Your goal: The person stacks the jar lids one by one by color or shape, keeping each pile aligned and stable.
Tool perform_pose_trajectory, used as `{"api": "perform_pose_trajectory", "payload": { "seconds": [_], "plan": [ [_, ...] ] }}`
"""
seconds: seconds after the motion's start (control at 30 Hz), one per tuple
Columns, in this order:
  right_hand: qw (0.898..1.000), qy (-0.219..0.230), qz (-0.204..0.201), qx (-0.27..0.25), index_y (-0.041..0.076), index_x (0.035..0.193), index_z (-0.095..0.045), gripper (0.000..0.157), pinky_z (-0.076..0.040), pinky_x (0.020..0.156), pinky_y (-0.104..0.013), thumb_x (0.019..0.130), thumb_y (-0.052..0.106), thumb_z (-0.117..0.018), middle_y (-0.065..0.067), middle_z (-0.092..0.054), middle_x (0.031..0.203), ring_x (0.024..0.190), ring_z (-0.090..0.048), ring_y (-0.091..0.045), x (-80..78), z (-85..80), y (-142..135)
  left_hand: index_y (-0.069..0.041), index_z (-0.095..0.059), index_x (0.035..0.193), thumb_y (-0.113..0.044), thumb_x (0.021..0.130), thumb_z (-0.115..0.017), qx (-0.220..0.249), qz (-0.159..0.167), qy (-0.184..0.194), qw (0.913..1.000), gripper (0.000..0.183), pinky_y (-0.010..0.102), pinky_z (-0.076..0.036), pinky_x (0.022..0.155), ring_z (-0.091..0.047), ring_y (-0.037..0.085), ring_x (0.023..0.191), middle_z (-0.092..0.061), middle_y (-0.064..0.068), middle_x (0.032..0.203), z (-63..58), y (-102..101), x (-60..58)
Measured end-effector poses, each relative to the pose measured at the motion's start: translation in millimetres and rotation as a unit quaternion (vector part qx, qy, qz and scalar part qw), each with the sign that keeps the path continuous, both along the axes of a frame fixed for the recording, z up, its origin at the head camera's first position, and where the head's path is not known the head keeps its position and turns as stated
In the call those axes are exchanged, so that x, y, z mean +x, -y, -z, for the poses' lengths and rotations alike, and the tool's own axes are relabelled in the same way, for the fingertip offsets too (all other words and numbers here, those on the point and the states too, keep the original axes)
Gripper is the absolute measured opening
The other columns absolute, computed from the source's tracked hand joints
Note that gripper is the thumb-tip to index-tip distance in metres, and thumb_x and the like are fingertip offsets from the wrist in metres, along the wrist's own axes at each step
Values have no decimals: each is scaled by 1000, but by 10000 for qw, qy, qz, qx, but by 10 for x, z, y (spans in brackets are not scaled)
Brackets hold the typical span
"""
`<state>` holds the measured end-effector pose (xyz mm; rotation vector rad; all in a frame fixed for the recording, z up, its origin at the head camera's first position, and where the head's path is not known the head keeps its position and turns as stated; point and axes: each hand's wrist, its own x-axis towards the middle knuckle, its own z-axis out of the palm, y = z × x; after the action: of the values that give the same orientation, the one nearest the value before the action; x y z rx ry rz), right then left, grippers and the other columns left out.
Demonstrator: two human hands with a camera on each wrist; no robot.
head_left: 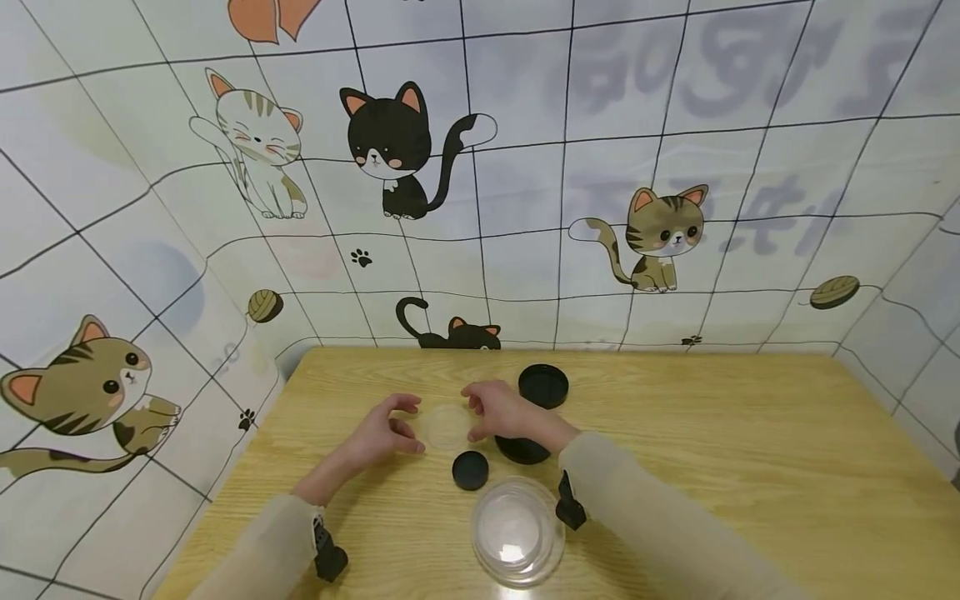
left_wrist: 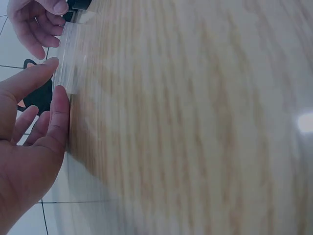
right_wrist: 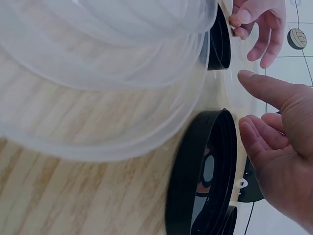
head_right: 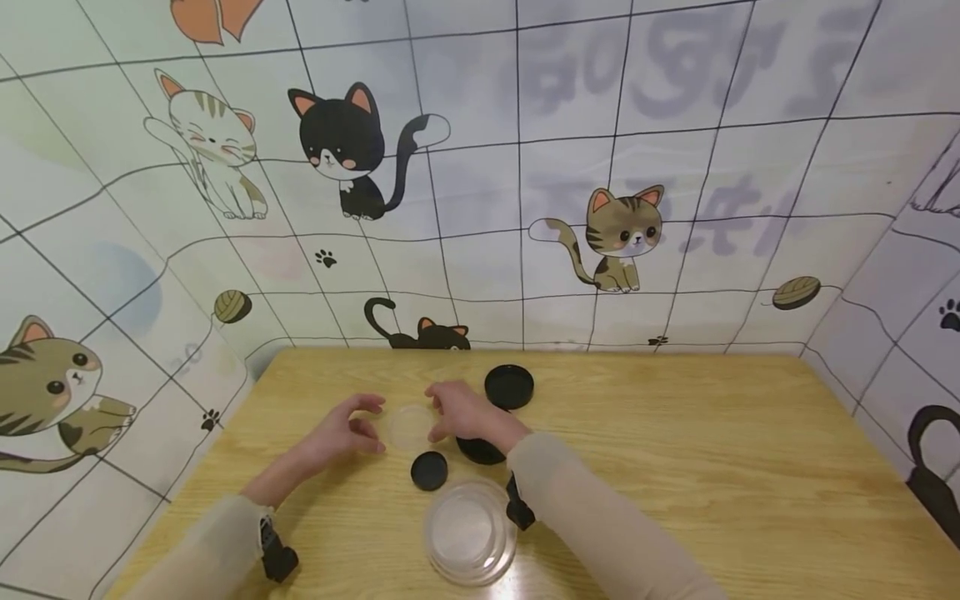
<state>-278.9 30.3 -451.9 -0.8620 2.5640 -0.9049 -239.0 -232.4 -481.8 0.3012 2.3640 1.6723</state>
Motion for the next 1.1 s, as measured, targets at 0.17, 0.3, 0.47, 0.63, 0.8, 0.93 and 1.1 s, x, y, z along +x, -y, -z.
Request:
{"api": "perform_pose_trajectory", "payload": {
  "seconds": [0.17,0.3,0.47,0.63,0.8,0.93,1.1],
  "plan": [
    [9999,-25,18,111,-4,140,-55,71,-52,90,-38,80,11,-89,-8,-66,113,100,-63,-23,5,17,12,7,-46,143,8,77,-85,0,-7,60,10000,76,27,-52,72,-61,22,88,-50,25,132,18,-45,-3],
    [9999,-91,-49,110,-3,140,-55,71,-51,92,-38,80,13,-89,-8,-66,112,100,-62,-23,-8,28,9,9,-47,140,7,76,-85,-47,44,8,10000,75,26,-52,73,-61,23,88,-52,24,126,30,-87,-7],
    [10000,-17,-37,-2,-1,139,-56,70,-51,94,-39,79,12,-90,-7,-66,112,102,-62,-23,-40,86,-26,9,-48,138,7,76,-85,-95,29,48,9999,72,27,-52,73,-60,22,88,-53,21,121,33,-125,-6],
    [10000,-6,-67,-29,1,134,-60,65,-50,93,-36,78,12,-91,-4,-66,107,100,-61,-21,-80,134,-24,9,-49,137,8,75,-85,-125,-47,106,9999,72,26,-52,73,-60,24,89,-54,20,119,28,-137,-1],
    [9998,-62,-112,119,1,127,-65,58,-50,89,-33,77,15,-91,2,-63,99,92,-59,-17,-97,150,-16,9,-50,137,8,75,-85,-162,-119,135,9997,71,26,-51,72,-59,25,92,-54,21,119,46,-134,4],
    [10000,11,-56,77,1,126,-66,57,-49,87,-32,77,15,-92,4,-62,96,90,-57,-14,-103,168,-17,9,-53,136,4,75,-87,-387,-153,48,9991,70,25,-51,72,-60,23,91,-56,19,118,48,-159,-3],
    [9999,-5,-100,58,3,123,-67,52,-49,86,-33,78,13,-90,4,-60,94,88,-56,-15,-107,195,5,9,-58,131,4,73,-88,-591,-214,-135,9979,65,25,-50,70,-61,21,88,-59,17,114,44,-200,-8]
  ]
}}
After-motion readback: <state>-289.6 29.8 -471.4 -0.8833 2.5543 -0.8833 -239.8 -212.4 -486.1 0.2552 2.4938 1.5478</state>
